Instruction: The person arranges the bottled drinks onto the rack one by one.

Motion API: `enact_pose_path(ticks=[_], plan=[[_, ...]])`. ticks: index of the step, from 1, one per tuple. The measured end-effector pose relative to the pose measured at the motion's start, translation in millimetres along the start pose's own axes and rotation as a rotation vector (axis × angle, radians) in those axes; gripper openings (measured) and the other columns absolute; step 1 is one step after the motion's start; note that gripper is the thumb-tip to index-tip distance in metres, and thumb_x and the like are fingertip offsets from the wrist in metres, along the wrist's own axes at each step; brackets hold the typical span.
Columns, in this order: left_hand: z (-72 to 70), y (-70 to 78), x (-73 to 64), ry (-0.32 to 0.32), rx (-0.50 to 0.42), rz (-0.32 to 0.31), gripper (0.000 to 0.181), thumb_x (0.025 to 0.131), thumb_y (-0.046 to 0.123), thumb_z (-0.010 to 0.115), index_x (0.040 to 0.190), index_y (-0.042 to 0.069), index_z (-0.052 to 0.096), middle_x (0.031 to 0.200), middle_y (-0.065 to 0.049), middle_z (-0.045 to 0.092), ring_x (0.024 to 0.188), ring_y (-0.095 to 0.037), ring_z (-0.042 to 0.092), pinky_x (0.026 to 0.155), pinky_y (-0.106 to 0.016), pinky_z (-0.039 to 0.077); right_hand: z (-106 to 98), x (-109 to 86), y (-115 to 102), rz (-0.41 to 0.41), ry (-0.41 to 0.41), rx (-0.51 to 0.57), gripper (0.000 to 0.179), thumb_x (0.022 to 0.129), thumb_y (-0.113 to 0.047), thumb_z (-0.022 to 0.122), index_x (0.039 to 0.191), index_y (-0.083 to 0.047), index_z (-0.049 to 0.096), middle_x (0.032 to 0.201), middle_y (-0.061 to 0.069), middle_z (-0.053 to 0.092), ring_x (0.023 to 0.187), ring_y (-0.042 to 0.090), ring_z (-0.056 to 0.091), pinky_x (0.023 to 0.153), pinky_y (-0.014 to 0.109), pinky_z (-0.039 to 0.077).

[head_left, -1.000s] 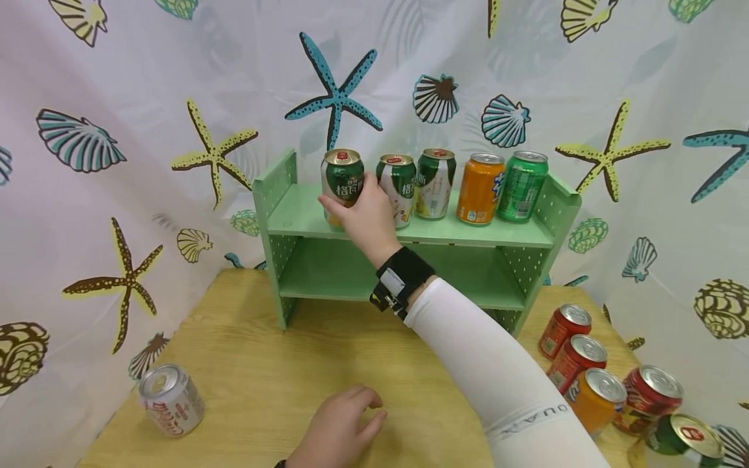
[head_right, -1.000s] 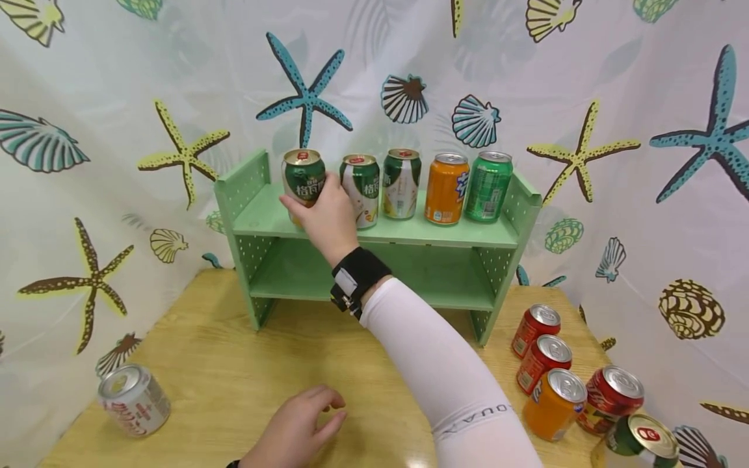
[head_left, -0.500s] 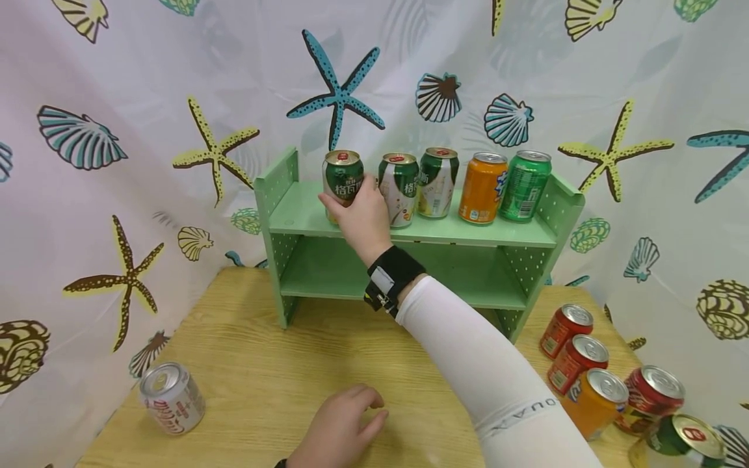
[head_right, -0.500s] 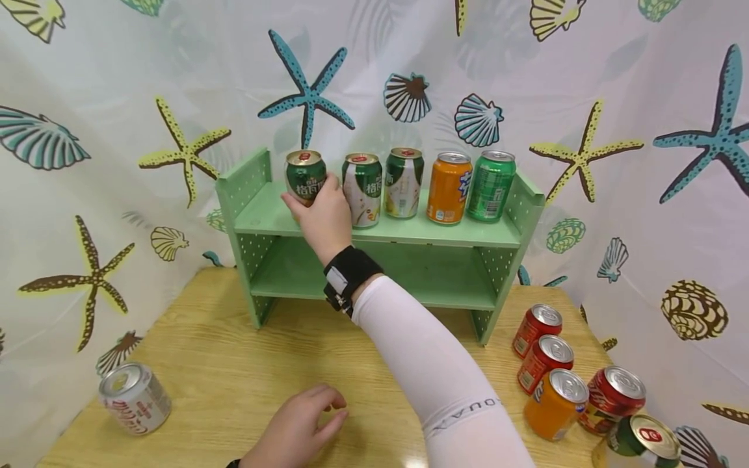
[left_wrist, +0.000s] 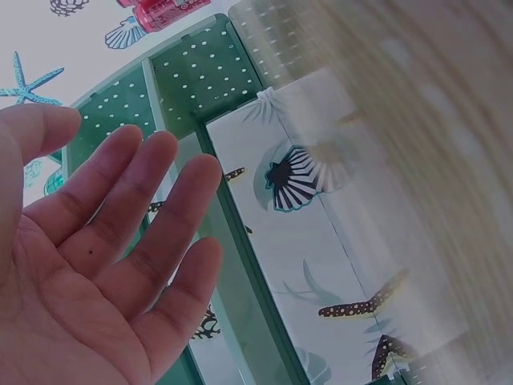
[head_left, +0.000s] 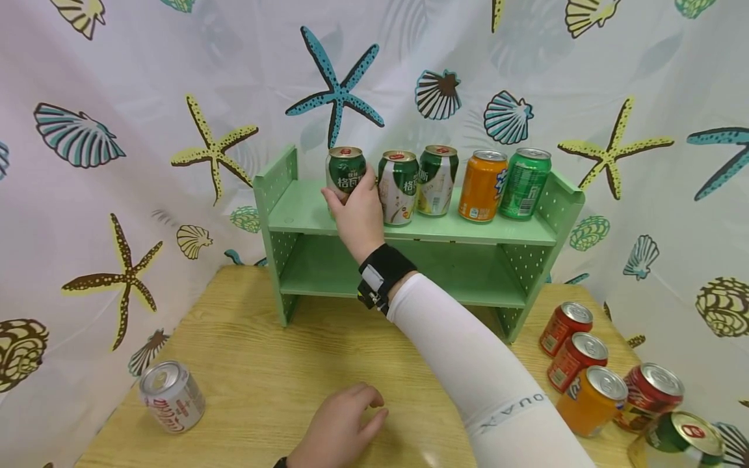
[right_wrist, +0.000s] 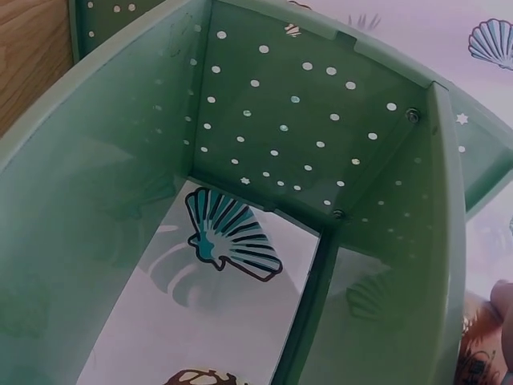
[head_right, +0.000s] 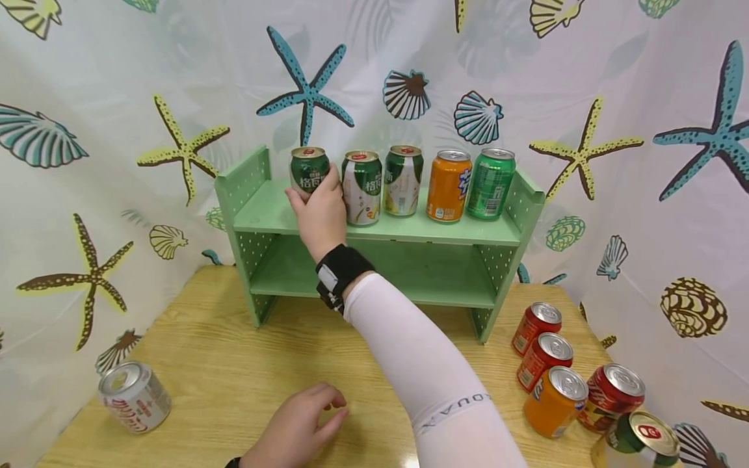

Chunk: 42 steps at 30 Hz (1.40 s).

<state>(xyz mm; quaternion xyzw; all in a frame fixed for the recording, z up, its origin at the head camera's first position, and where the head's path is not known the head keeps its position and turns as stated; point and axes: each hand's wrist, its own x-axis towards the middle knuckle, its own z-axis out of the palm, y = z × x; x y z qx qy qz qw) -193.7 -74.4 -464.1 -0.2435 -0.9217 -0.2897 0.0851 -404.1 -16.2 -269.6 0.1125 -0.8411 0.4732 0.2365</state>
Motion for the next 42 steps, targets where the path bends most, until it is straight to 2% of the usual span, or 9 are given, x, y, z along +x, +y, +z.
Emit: enact_pose_path(ticks=[5, 10, 19, 26, 31, 42], plan=[[0.8, -0.4, 0.2, -0.009, -0.004, -0.001, 0.01, 0.097, 0.026, 0.071, 0.095, 0.016, 0.072, 0.094, 0.006, 0.071, 0.088, -0.009, 0.068, 0.077, -0.028, 0.056, 2, -0.6, 1, 0.003, -0.007, -0.005, 0.095, 0.1, -0.047, 0.065, 0.163, -0.002, 0.008, 0.16, 0.023, 0.035, 0.141, 0.032, 0.05, 0.113, 0.043, 0.046], [1.2, -1.1, 0.2, -0.034, -0.017, -0.018, 0.011, 0.098, 0.027, 0.071, 0.095, 0.016, 0.072, 0.094, 0.007, 0.071, 0.088, -0.008, 0.067, 0.076, -0.028, 0.056, 3, 1.6, 2, -0.002, -0.012, -0.026, 0.096, 0.102, -0.048, 0.062, 0.163, -0.001, 0.005, 0.164, 0.024, 0.03, 0.141, 0.033, 0.05, 0.112, 0.043, 0.047], [4.4, -3.3, 0.0, 0.017, 0.017, 0.027, 0.009, 0.097, 0.025, 0.071, 0.094, 0.016, 0.071, 0.094, 0.007, 0.07, 0.087, -0.008, 0.067, 0.075, -0.027, 0.056, 3, 2.6, 2, 0.001, -0.007, -0.029, 0.098, 0.101, -0.047, 0.063, 0.163, 0.0, 0.003, 0.165, 0.025, 0.027, 0.146, 0.034, 0.044, 0.116, 0.042, 0.043], [4.0, -3.4, 0.1, 0.01, 0.009, 0.023, 0.01, 0.097, 0.025, 0.071, 0.094, 0.016, 0.072, 0.094, 0.006, 0.071, 0.087, -0.009, 0.068, 0.075, -0.028, 0.056, 0, -2.6, -1, 0.009, -0.056, -0.036, 0.103, 0.102, -0.046, 0.062, 0.163, -0.002, -0.008, 0.169, 0.024, 0.017, 0.152, 0.035, 0.034, 0.12, 0.044, 0.038], [4.3, -3.0, 0.1, 0.018, 0.016, 0.03, 0.01, 0.097, 0.025, 0.071, 0.094, 0.016, 0.072, 0.093, 0.007, 0.07, 0.086, -0.009, 0.068, 0.074, -0.027, 0.056, -4, -8.7, -2, 0.012, -0.095, -0.079, 0.104, 0.103, -0.047, 0.061, 0.163, -0.005, -0.013, 0.169, 0.024, 0.018, 0.152, 0.035, 0.034, 0.12, 0.045, 0.038], [3.8, -1.6, 0.5, -0.01, 0.016, 0.0, 0.011, 0.097, 0.027, 0.071, 0.093, 0.016, 0.071, 0.093, 0.007, 0.07, 0.086, -0.008, 0.067, 0.074, -0.028, 0.056, -12, -21.1, -1, 0.009, -0.123, -0.086, 0.099, 0.103, -0.049, 0.059, 0.165, -0.008, -0.006, 0.169, 0.022, 0.019, 0.151, 0.036, 0.035, 0.12, 0.046, 0.039]])
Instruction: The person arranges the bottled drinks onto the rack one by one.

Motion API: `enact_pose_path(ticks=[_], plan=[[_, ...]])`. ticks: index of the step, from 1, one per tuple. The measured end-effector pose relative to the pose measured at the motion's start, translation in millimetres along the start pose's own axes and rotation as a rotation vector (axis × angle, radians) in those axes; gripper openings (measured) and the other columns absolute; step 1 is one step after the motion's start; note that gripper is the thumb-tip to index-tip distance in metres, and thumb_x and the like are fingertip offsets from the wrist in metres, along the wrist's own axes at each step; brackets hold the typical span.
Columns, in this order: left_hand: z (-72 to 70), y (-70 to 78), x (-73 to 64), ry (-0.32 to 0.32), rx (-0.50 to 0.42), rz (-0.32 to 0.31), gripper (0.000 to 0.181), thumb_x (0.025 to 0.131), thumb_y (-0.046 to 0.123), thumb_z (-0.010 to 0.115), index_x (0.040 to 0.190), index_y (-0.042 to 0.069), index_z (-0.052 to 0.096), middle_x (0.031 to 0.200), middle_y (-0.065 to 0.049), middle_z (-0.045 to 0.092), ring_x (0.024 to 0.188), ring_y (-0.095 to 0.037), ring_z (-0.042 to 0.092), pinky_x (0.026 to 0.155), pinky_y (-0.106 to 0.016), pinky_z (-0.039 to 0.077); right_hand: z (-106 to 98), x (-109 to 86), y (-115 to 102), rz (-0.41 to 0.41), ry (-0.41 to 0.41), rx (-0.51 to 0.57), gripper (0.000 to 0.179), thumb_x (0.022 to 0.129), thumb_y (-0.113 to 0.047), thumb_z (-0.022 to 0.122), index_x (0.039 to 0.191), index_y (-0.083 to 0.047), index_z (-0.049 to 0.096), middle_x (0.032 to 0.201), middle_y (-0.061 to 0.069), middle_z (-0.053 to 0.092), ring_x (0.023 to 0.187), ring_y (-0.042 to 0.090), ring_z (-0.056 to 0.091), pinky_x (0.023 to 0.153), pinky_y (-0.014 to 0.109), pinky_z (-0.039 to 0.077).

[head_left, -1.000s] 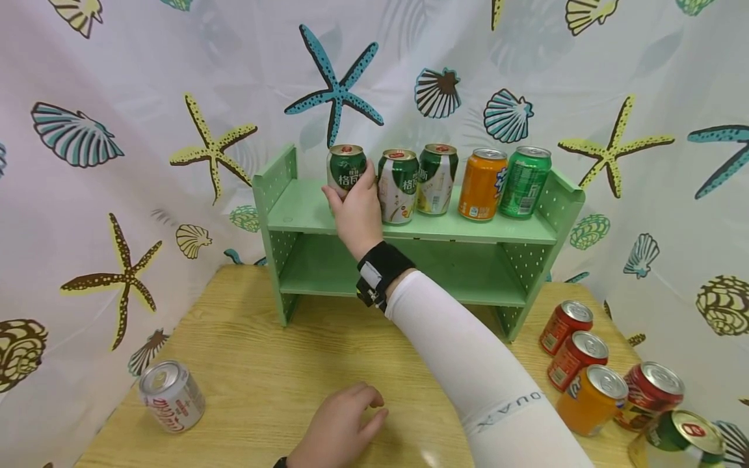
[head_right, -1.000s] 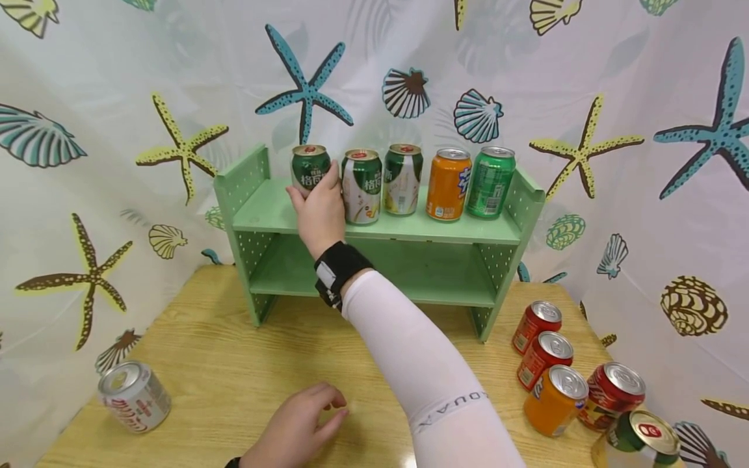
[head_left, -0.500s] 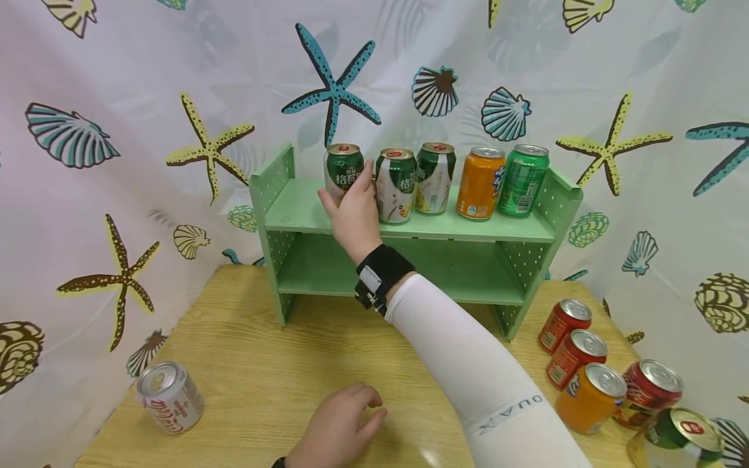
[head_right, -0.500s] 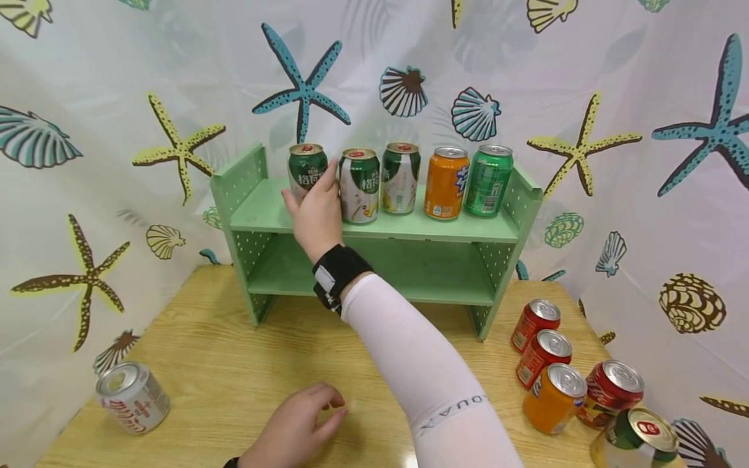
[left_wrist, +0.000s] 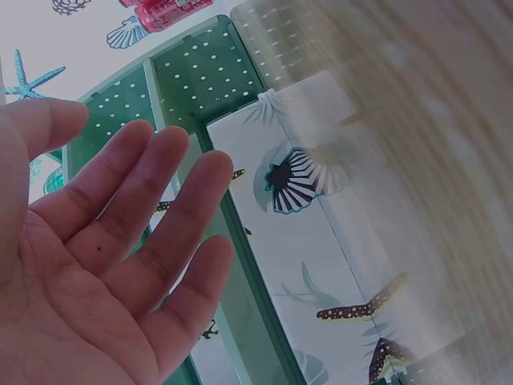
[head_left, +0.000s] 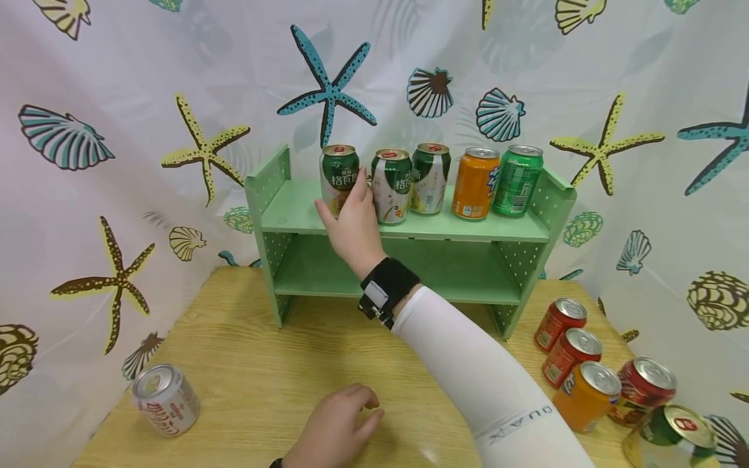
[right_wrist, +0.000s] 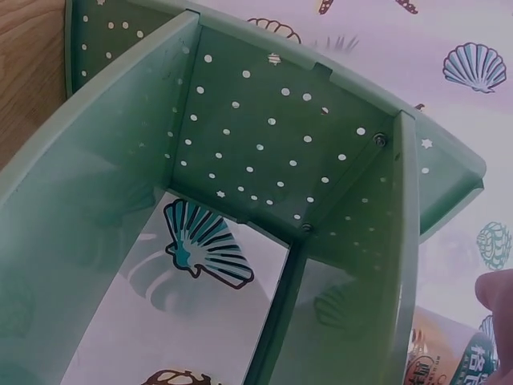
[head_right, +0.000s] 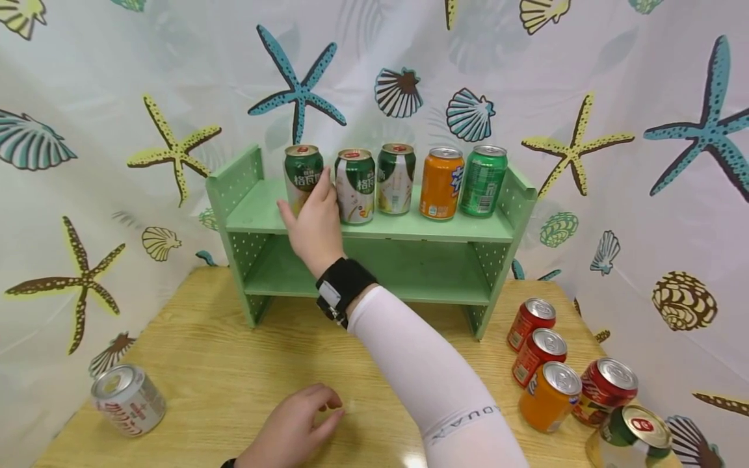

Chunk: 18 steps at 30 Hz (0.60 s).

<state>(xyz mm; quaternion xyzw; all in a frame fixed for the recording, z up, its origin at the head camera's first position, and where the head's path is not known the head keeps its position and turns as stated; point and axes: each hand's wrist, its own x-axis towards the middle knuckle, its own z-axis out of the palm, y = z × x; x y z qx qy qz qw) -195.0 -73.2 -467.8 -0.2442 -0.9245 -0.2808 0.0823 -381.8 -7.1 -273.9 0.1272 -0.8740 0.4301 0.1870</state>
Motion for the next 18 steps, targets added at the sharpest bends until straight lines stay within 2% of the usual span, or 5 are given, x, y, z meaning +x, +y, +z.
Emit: enact_pose_path(ticks=[5, 10, 18], plan=[[-1.1, 1.2, 0.3, -0.026, -0.026, -0.018, 0.013, 0.097, 0.028, 0.071, 0.093, 0.016, 0.072, 0.092, 0.007, 0.07, 0.085, -0.007, 0.066, 0.073, -0.028, 0.055, -4, -6.9, 1, -0.01, -0.006, 0.021, 0.097, 0.103, -0.05, 0.059, 0.165, -0.008, -0.002, 0.169, 0.022, 0.019, 0.153, 0.036, 0.032, 0.122, 0.047, 0.036], [-0.6, 0.3, 0.9, -0.028, -0.026, -0.018, 0.012, 0.097, 0.028, 0.071, 0.092, 0.017, 0.072, 0.091, 0.009, 0.069, 0.083, -0.005, 0.064, 0.071, -0.027, 0.054, -9, -14.0, 3, -0.031, -0.008, 0.03, 0.089, 0.104, -0.047, 0.057, 0.165, -0.008, 0.006, 0.167, 0.02, 0.023, 0.152, 0.033, 0.035, 0.12, 0.046, 0.038], [1.3, -1.3, 0.8, -0.009, -0.019, -0.002, 0.011, 0.097, 0.027, 0.072, 0.093, 0.017, 0.072, 0.091, 0.008, 0.069, 0.082, -0.005, 0.065, 0.071, -0.027, 0.054, -20, -28.6, 9, -0.12, 0.047, -0.035, 0.068, 0.106, -0.044, 0.055, 0.16, -0.01, 0.03, 0.161, 0.014, 0.036, 0.144, 0.03, 0.046, 0.116, 0.044, 0.042]])
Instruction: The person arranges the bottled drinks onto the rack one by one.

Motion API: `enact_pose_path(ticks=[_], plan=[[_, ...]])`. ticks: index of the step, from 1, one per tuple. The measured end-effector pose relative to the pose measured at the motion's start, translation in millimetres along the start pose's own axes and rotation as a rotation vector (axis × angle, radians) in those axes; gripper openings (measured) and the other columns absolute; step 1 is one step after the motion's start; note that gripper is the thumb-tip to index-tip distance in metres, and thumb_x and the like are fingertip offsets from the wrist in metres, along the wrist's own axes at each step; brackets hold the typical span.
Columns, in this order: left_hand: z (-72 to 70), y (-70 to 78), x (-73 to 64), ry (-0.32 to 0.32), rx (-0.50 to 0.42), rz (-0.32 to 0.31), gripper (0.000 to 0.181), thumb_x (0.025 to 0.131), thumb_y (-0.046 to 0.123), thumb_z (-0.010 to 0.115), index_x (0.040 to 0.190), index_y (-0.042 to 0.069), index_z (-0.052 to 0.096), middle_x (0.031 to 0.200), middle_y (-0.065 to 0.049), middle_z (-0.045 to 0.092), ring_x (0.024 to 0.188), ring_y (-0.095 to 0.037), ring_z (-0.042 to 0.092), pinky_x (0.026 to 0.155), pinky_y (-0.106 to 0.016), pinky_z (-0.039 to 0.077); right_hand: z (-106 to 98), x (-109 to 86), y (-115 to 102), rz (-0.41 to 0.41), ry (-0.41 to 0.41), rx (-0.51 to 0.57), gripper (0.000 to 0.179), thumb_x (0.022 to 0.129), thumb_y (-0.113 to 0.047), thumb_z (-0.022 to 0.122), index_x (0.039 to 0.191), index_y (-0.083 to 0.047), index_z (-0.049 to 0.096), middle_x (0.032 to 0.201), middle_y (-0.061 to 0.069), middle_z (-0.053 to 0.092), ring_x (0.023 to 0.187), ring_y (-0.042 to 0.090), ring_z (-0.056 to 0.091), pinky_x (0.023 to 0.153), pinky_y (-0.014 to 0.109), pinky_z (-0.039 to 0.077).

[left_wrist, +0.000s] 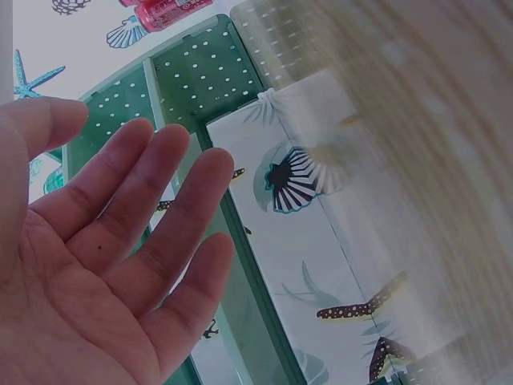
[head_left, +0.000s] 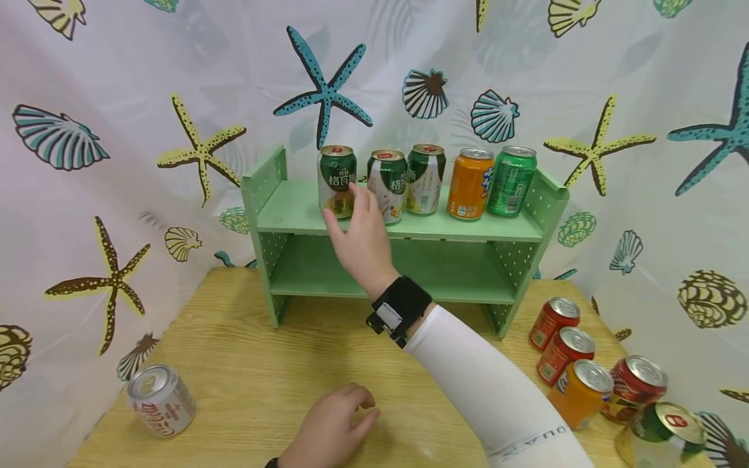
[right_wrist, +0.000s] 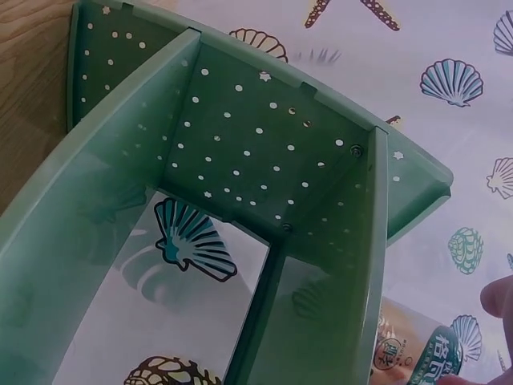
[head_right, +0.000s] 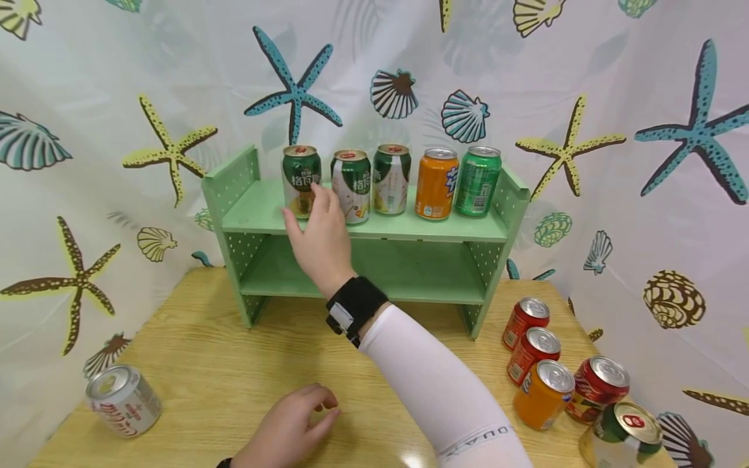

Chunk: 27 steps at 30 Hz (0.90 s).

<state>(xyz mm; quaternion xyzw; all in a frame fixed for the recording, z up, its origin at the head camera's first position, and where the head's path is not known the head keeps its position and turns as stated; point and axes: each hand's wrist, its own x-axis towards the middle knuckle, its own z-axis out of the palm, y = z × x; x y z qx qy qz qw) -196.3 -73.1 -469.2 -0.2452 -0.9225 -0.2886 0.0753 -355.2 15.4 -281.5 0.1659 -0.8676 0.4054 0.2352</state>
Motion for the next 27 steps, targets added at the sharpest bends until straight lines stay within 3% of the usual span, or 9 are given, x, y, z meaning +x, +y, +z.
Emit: enact_pose_path(ticks=[13, 27], plan=[[-0.4, 2.5, -0.8, -0.005, -0.029, -0.012, 0.009, 0.097, 0.026, 0.072, 0.092, 0.018, 0.071, 0.092, 0.007, 0.069, 0.083, -0.007, 0.065, 0.071, -0.027, 0.054, -16, -21.5, 16, -0.126, 0.057, 0.007, 0.052, 0.107, -0.035, 0.057, 0.15, -0.008, 0.046, 0.146, 0.012, 0.052, 0.133, 0.029, 0.053, 0.111, 0.042, 0.045], [1.0, 5.4, -1.2, 0.0, -0.033, -0.021, 0.008, 0.097, 0.026, 0.071, 0.092, 0.019, 0.07, 0.095, 0.007, 0.07, 0.084, -0.01, 0.065, 0.07, -0.026, 0.053, -49, -54.5, 34, -0.132, 0.067, 0.045, 0.044, 0.105, -0.028, 0.061, 0.144, -0.008, 0.054, 0.138, 0.01, 0.058, 0.123, 0.029, 0.057, 0.101, 0.045, 0.05]])
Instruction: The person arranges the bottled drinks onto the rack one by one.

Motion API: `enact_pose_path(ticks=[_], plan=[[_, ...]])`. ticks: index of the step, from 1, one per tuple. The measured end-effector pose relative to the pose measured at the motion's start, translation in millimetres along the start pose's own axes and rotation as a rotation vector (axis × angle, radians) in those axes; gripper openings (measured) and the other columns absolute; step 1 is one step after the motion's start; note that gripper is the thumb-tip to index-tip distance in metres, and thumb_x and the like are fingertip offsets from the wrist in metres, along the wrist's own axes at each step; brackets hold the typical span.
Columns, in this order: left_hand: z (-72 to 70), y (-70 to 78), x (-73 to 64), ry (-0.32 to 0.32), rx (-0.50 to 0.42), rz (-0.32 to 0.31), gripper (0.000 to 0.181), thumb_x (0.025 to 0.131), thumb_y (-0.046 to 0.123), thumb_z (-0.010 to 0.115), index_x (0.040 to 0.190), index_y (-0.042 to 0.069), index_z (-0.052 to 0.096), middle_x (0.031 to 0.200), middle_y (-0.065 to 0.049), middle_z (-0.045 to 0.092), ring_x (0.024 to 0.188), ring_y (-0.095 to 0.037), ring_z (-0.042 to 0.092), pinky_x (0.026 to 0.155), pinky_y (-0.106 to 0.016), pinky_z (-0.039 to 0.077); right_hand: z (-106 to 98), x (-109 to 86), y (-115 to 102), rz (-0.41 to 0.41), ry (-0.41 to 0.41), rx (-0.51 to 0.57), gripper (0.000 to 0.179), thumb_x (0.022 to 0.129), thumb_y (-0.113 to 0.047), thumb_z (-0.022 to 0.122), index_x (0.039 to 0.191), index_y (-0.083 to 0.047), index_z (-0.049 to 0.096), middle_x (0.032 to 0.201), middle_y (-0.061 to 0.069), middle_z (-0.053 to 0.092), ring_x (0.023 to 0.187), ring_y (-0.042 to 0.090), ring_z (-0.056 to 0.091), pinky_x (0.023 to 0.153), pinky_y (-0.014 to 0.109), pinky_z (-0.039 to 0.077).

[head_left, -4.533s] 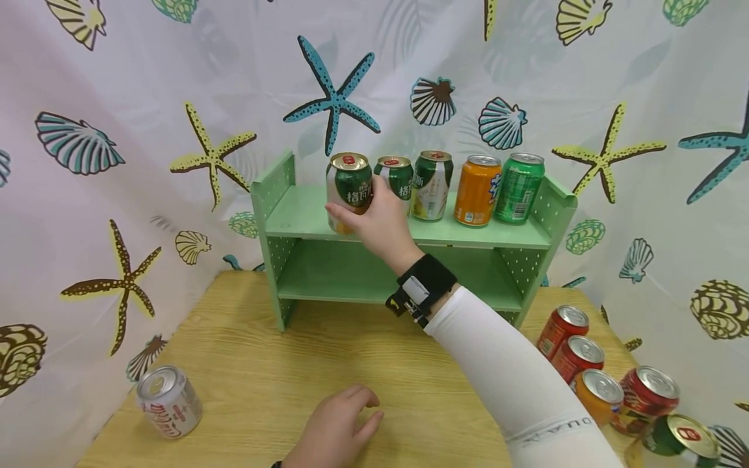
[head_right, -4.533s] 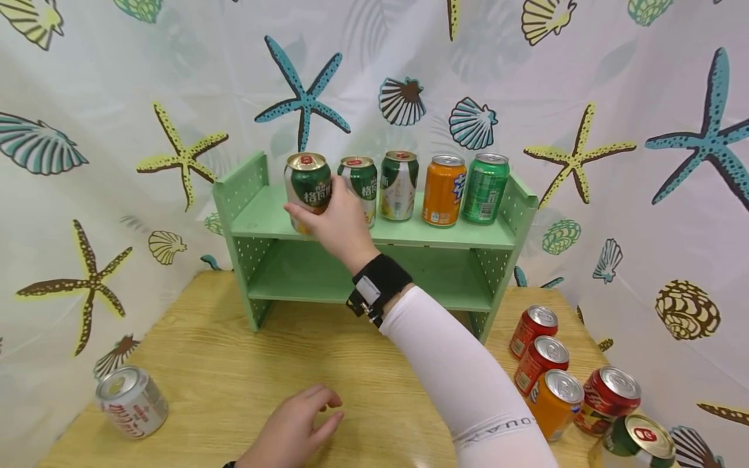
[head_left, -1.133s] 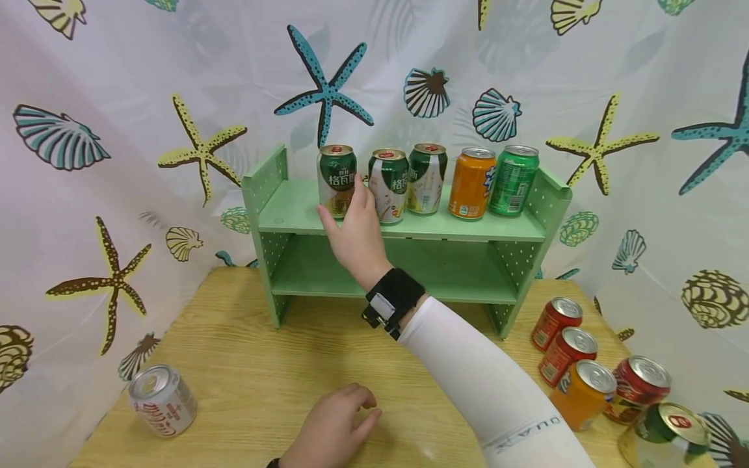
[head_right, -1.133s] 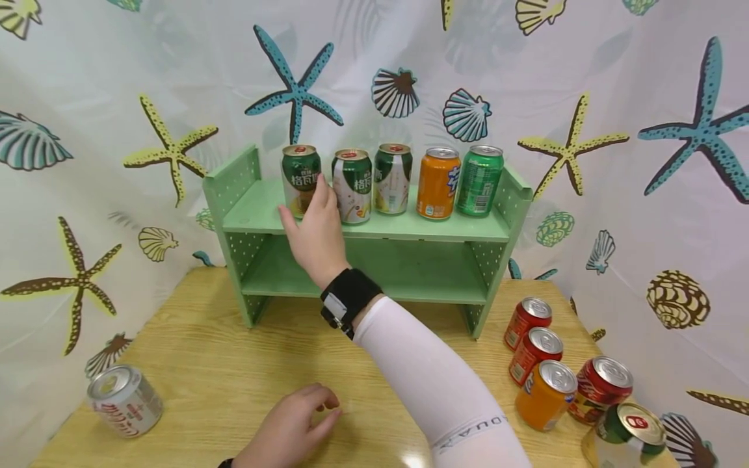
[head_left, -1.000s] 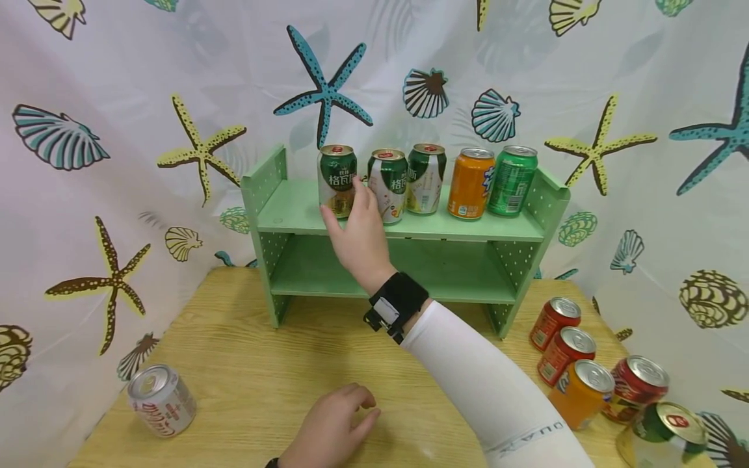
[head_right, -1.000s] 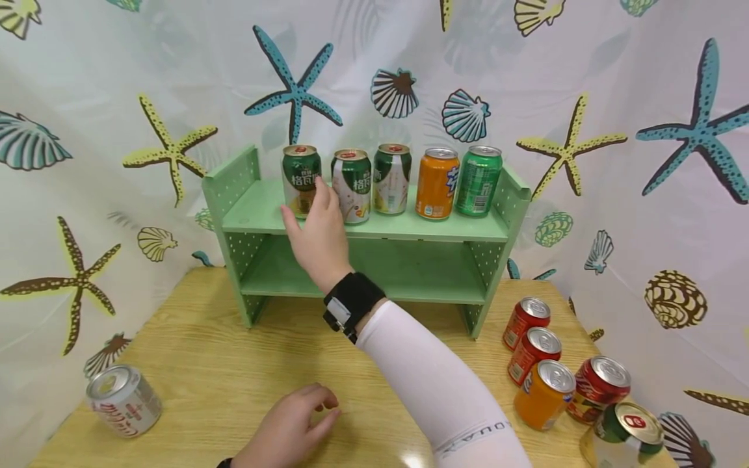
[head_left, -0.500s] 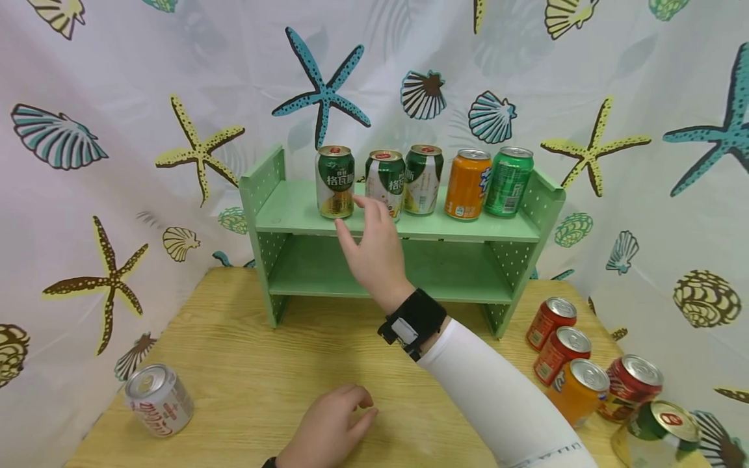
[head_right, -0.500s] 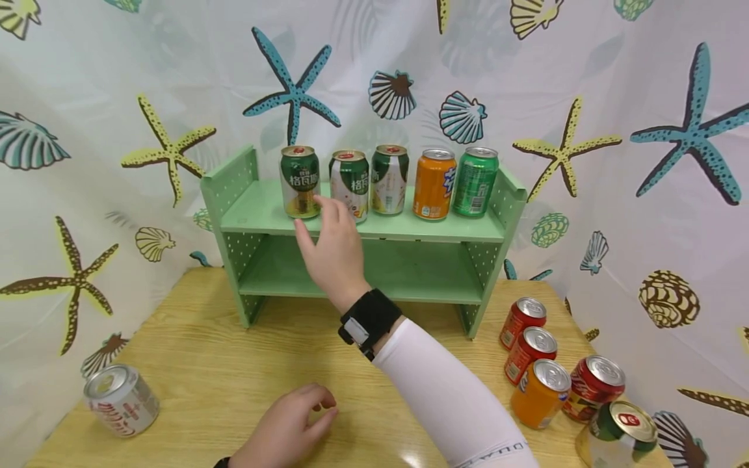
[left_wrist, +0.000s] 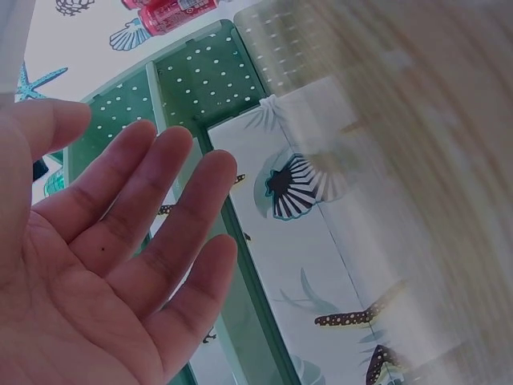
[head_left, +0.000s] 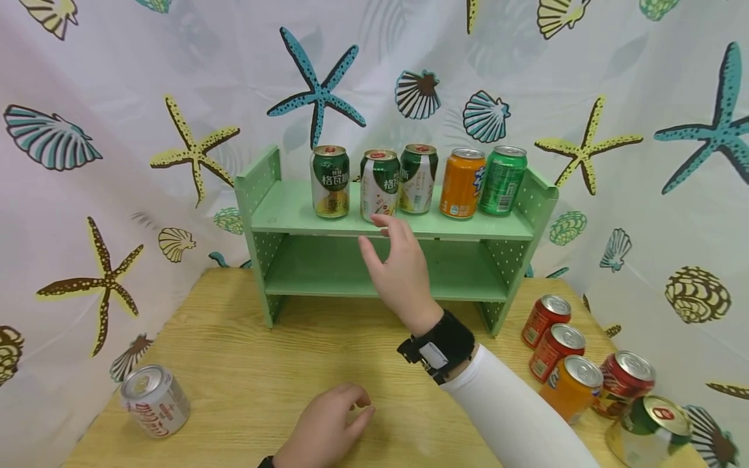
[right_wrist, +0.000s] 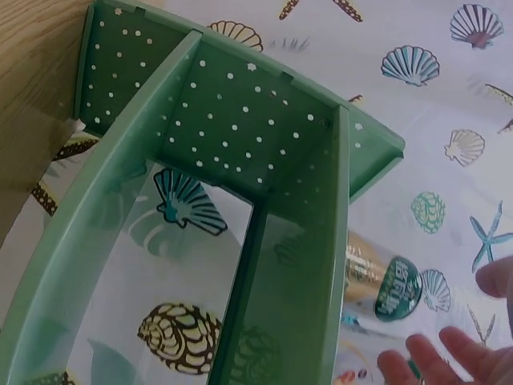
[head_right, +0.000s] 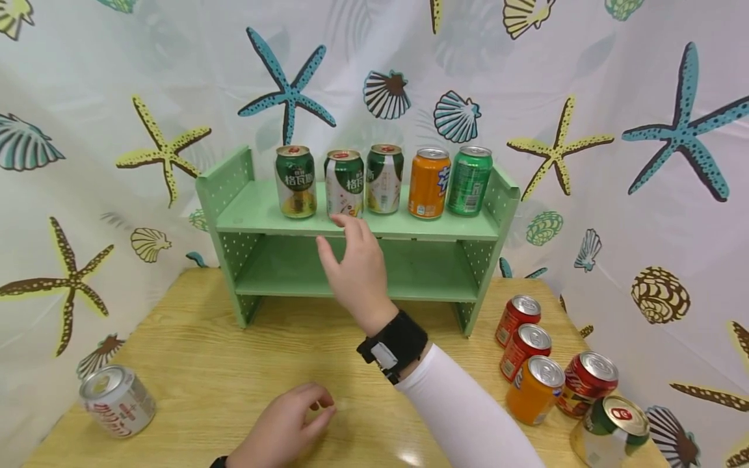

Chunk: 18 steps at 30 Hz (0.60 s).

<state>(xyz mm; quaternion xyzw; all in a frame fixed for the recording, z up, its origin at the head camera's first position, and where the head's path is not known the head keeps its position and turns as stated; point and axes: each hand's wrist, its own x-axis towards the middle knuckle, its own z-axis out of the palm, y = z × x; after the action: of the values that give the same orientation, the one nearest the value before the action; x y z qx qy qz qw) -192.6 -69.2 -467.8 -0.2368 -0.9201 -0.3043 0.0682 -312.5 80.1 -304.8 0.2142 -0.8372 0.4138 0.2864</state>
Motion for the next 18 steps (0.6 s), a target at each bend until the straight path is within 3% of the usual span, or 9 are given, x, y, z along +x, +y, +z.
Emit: enact_pose_path(ticks=[8, 18], plan=[[0.5, -0.1, -0.2, -0.019, -0.014, -0.018, 0.008, 0.098, 0.025, 0.071, 0.093, 0.019, 0.07, 0.097, 0.007, 0.07, 0.084, -0.01, 0.064, 0.069, -0.026, 0.052, -24, -14.9, 14, -0.04, -0.032, 0.018, 0.042, 0.104, -0.025, 0.064, 0.142, -0.009, 0.057, 0.136, 0.007, 0.06, 0.125, 0.027, 0.058, 0.103, 0.048, 0.05], [-1.0, -0.4, 0.7, -0.057, -0.063, -0.059, 0.007, 0.099, 0.026, 0.07, 0.094, 0.022, 0.071, 0.097, 0.01, 0.069, 0.084, -0.005, 0.06, 0.068, -0.024, 0.051, -41, -40.2, 31, 0.008, -0.037, 0.021, 0.039, 0.103, -0.024, 0.064, 0.14, -0.012, 0.058, 0.136, 0.008, 0.06, 0.125, 0.027, 0.057, 0.105, 0.049, 0.048]])
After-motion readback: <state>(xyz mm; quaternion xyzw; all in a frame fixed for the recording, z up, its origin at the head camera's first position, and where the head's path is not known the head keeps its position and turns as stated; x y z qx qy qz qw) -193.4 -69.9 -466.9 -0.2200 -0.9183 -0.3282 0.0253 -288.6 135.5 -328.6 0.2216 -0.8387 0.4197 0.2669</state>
